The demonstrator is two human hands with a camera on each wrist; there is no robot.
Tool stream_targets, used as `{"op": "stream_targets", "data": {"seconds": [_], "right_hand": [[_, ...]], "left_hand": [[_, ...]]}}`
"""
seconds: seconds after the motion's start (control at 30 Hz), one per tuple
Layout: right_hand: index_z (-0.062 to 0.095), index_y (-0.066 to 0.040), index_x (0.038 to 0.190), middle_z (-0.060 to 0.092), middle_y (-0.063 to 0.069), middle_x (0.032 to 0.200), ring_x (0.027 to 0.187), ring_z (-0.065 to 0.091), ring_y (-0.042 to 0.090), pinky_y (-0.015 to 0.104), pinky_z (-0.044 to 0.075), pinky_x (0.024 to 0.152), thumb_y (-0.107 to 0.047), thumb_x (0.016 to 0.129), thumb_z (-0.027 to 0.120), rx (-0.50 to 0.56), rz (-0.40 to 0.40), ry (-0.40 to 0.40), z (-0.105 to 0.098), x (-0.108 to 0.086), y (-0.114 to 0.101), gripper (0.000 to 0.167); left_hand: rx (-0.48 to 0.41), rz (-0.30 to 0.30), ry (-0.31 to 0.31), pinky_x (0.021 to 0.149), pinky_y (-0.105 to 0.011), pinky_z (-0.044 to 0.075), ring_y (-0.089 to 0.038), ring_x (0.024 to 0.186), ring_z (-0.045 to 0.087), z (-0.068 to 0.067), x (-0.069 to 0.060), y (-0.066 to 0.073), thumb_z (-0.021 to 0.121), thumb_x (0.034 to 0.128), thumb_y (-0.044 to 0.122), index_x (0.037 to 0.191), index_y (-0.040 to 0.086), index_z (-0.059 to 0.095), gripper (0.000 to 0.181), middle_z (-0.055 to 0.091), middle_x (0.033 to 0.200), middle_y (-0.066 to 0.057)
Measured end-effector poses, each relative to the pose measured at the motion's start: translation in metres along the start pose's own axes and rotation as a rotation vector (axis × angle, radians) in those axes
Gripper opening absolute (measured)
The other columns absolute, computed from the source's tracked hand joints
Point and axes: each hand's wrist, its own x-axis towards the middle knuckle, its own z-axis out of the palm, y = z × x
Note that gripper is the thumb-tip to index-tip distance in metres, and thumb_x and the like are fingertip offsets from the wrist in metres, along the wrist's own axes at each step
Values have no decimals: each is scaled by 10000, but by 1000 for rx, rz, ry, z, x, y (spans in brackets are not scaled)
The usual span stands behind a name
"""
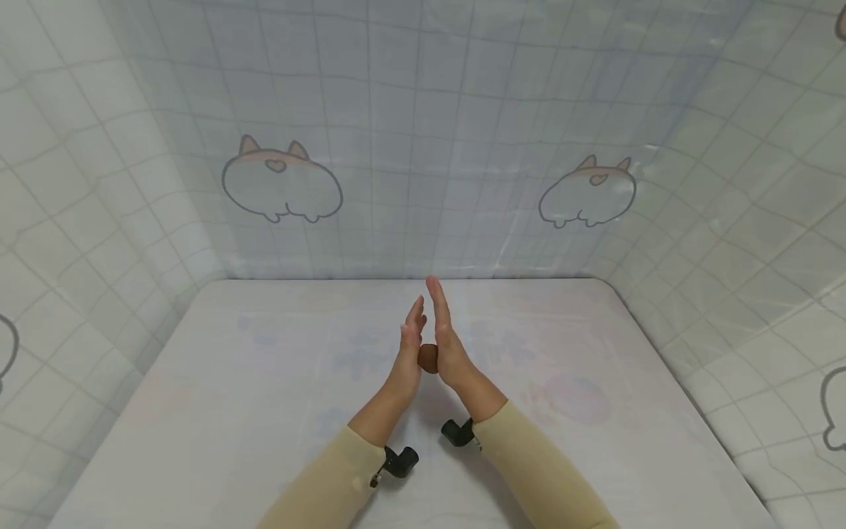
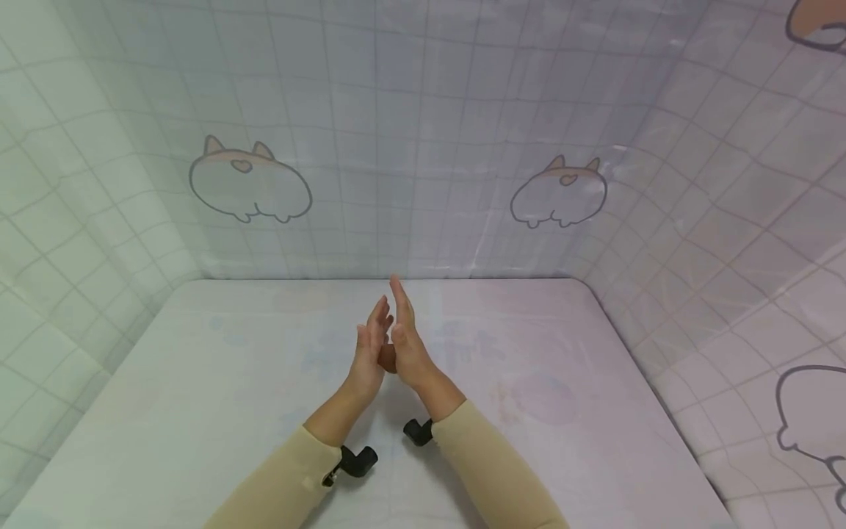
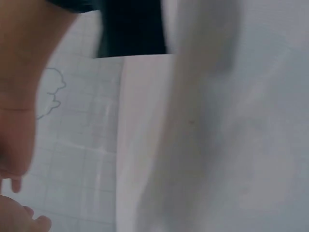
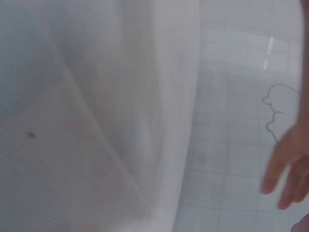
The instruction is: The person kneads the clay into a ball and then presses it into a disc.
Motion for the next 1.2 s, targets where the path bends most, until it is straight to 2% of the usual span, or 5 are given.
{"op": "stream_targets", "data": {"seconds": [0.27,0.6,0.87,1.03,1.2], "right_hand": [[-86,-98,1603,-36,123,1674,1532,-48,283,662,8,1151,-769,952,65,20,-13,-41,9,-6,8,946],[-152,-113,1589,-24,131,1673,1534,-28,293,659,-13,1149,-737,972,55,63,-82,-19,19,-11,-8,902],[-144,-31,1571,1,205,1658,1526,8,350,650,17,1155,-691,1004,64,37,-151,48,15,-6,-16,894],[-129,-43,1579,12,187,1662,1524,18,356,682,26,1134,-707,991,50,2,-114,71,8,-4,-14,905],[-101,-117,1601,17,109,1676,1530,17,298,692,30,1128,-737,970,41,-12,-19,88,2,-2,-7,896]], "left_hand": [[7,69,58,1158,-641,-10,-269,1528,44,-7,8,11,50,931,792,1622,214,24,901,34,1675,-46],[25,-3,147,1183,-585,-23,-243,1534,15,-13,16,9,58,878,854,1621,248,43,960,60,1668,-96],[45,-98,114,1150,-666,22,-262,1534,-13,-11,12,0,41,906,819,1612,352,52,846,18,1672,-86],[92,-74,61,1115,-721,42,-277,1531,15,-5,5,-7,14,941,766,1619,312,36,816,22,1677,-43],[79,-15,4,1106,-730,34,-299,1527,2,2,-2,-8,18,957,744,1624,264,24,821,-9,1681,16]]}}
